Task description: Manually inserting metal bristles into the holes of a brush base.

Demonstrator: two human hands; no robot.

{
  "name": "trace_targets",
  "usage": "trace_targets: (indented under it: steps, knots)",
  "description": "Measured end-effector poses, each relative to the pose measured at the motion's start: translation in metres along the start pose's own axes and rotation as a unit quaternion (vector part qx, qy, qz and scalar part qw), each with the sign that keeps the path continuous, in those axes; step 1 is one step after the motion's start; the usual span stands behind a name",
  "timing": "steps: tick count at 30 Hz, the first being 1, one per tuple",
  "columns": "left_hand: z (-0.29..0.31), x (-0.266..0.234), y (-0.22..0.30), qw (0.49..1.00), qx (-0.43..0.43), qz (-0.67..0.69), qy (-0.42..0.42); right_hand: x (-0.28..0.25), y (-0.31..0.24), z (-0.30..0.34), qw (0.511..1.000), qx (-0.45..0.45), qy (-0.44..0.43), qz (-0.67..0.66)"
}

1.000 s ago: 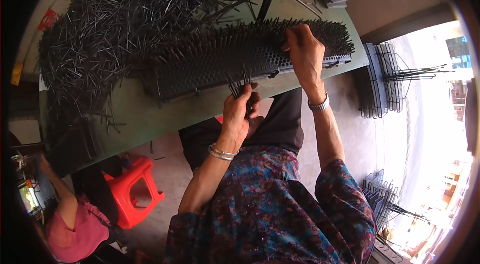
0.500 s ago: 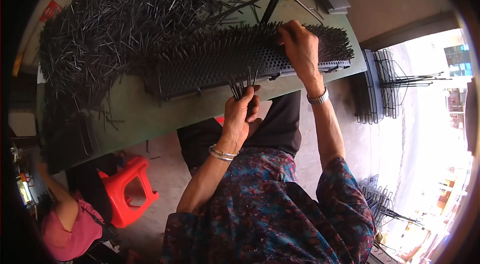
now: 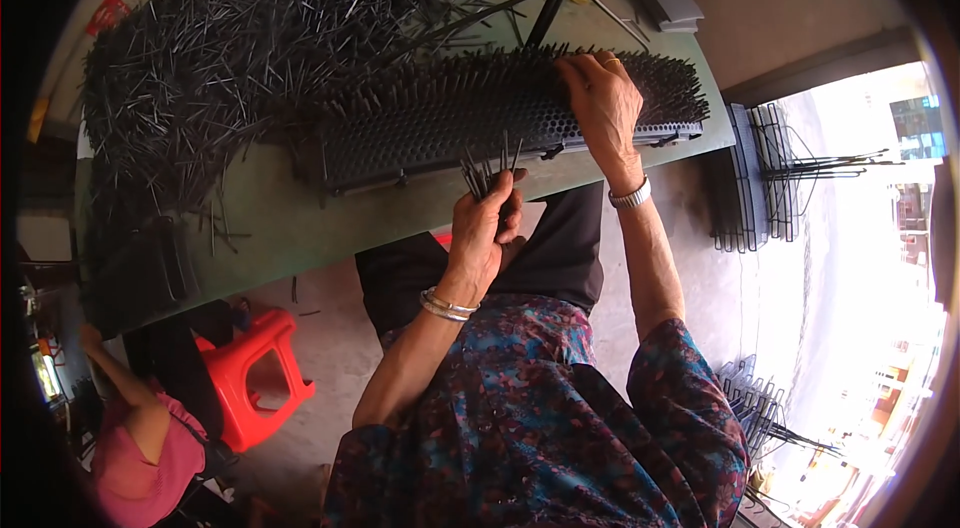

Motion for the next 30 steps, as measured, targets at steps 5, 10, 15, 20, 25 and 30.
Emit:
trace_targets:
  steps: [5, 10, 15, 20, 25, 30]
  knots:
    - [0.000, 0.003, -0.002, 1.000, -0.003, 0.002, 0.000, 0.002, -0.001, -0.005, 0.999, -0.017, -0.015, -0.036]
    - [-0.002, 0.002, -0.003, 1.000, 0.011, 0.009, -0.018, -0.001, -0.007, -0.005, 0.997, -0.078, 0.023, -0.017]
    - [0.001, 0.000, -0.001, 1.000, 0.013, 0.009, -0.007, -0.002, -0.006, 0.003, 1.000, -0.016, 0.009, -0.025]
    - [0.003, 0.003, 0.000, 1.000, 0.013, 0.006, -0.002, -0.003, -0.004, 0.002, 1.000, -0.016, -0.003, -0.007]
    - [0.006, 0.005, 0.000, 1.000, 0.010, -0.003, 0.002, 0.001, -0.006, -0.003, 0.999, -0.027, -0.018, 0.016]
    - [0.006, 0.004, 0.001, 1.000, 0.017, 0.001, -0.003, 0.002, -0.006, -0.007, 1.000, -0.013, -0.008, 0.005]
Point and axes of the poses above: each hand's wrist, its own z-axis away from the middle knuckle, its own x-axis out of the palm, y = z × x, the point moved 7 cm from there along -z, towards the middle knuckle, and after that the axes turned 12 degrees about -x, right-handed, at the moved point
